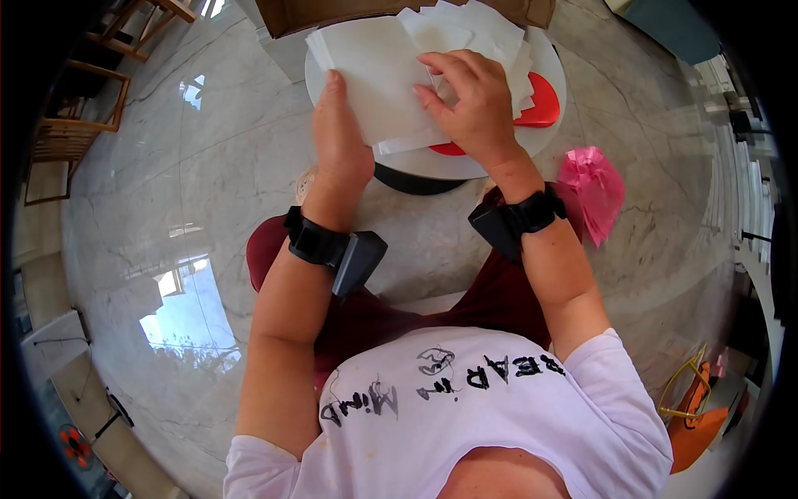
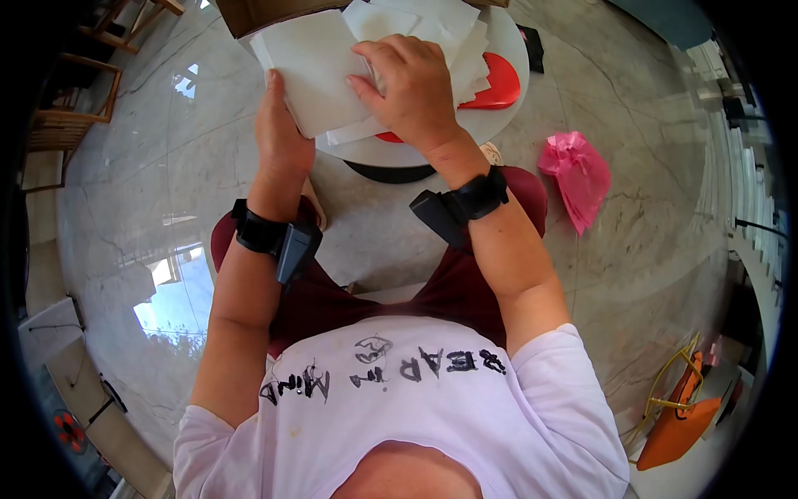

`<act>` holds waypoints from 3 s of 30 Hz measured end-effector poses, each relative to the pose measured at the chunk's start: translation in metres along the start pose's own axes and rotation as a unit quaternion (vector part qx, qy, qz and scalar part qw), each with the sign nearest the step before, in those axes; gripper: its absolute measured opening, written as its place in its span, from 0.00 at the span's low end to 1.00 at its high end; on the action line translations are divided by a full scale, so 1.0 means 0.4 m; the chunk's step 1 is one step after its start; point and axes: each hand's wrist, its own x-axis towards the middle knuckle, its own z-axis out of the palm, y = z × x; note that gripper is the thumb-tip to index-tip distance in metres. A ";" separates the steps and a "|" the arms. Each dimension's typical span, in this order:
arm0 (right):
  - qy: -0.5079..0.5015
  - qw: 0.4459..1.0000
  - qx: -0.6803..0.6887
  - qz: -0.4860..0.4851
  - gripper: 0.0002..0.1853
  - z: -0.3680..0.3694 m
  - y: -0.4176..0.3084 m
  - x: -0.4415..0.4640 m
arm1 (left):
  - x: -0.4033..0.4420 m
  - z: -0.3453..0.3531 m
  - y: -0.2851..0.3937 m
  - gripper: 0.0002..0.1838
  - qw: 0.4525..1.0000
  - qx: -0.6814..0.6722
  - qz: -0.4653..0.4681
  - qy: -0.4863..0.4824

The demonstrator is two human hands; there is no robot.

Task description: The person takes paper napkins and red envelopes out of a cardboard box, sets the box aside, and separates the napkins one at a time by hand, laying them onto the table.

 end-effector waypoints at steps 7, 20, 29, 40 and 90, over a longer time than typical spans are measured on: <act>-0.053 0.998 -0.014 0.008 0.06 0.001 0.000 -0.014 | -0.006 0.013 -0.016 0.24 0.998 -0.020 -0.066 -0.002; 0.125 0.992 -0.019 0.024 0.08 -0.046 0.040 0.006 | 0.013 -0.001 -0.008 0.26 0.997 -0.032 -0.046 0.055; 0.073 0.992 0.006 0.100 0.09 -0.051 0.043 0.000 | 0.019 -0.001 0.016 0.26 0.998 -0.017 0.011 0.066; -0.028 0.999 -0.030 -0.010 0.06 0.004 0.003 -0.015 | -0.002 0.016 -0.013 0.24 0.995 -0.011 -0.098 0.003; 0.078 0.964 0.068 0.243 0.17 -0.059 0.085 -0.007 | 0.040 -0.020 0.051 0.24 0.990 -0.047 0.035 0.131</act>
